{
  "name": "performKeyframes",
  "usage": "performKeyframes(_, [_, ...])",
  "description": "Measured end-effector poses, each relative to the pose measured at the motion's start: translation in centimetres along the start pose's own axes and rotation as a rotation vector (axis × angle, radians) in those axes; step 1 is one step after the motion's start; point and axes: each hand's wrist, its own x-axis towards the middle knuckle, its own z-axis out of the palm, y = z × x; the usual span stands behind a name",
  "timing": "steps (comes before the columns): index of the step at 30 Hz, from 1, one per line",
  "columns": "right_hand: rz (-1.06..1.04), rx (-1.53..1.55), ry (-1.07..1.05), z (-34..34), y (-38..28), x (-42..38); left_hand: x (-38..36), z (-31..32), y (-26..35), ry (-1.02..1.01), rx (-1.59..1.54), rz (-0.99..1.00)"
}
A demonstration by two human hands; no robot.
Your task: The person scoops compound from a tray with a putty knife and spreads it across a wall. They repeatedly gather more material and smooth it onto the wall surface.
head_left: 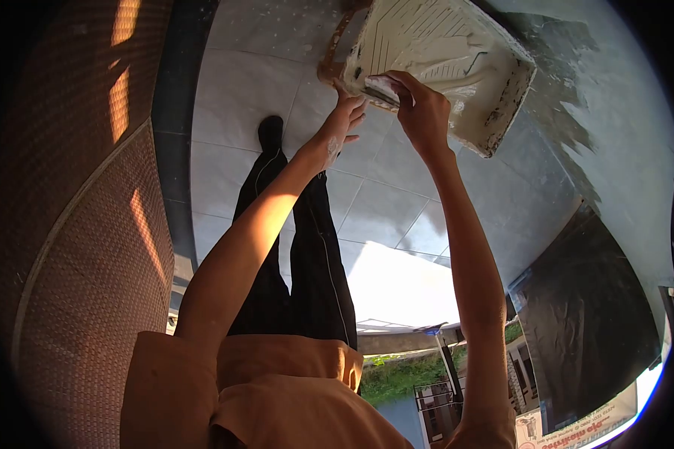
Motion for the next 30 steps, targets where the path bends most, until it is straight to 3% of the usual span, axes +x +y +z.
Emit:
performKeyframes(8, [0.032,0.079,-0.148,-0.9,1.7,3.3,-0.3,0.6,-0.1,-0.009,-0.03,0.026])
performKeyframes(12, [0.056,0.154,-0.339,-1.7,3.9,5.9,-0.6,0.3,0.8,0.005,-0.016,0.013])
performKeyframes(14, [0.349,0.482,-0.383,-2.3,3.9,6.4,-0.8,0.0,1.5,0.13,0.085,-0.006])
performKeyframes(16, [0.397,0.618,-0.352,-3.7,2.7,5.5,-1.7,-0.2,2.8,0.183,0.13,0.055])
performKeyframes(18, [0.557,1.069,-0.216,-5.2,1.3,4.3,-2.7,-0.6,4.6,0.236,0.175,0.128])
performKeyframes(20, [0.546,1.098,-0.153,-7.8,-0.5,3.6,-3.8,-1.0,6.7,0.307,0.235,0.378])
performKeyframes(23, [0.489,1.422,0.11,-12.4,-4.3,3.4,-7.7,0.8,12.7,0.42,0.51,0.564])
performKeyframes(26, [0.21,1.676,0.151,-17.1,-6.2,4.1,-11.5,3.0,18.6,0.453,0.703,0.795])
performKeyframes(28, [0.152,1.684,0.256,-21.4,-10.0,4.8,-14.1,4.9,22.7,0.467,0.798,0.949])
performKeyframes(30, [0.084,1.702,0.356,-26.2,-14.5,5.2,-17.1,7.1,26.9,0.516,0.983,1.303])
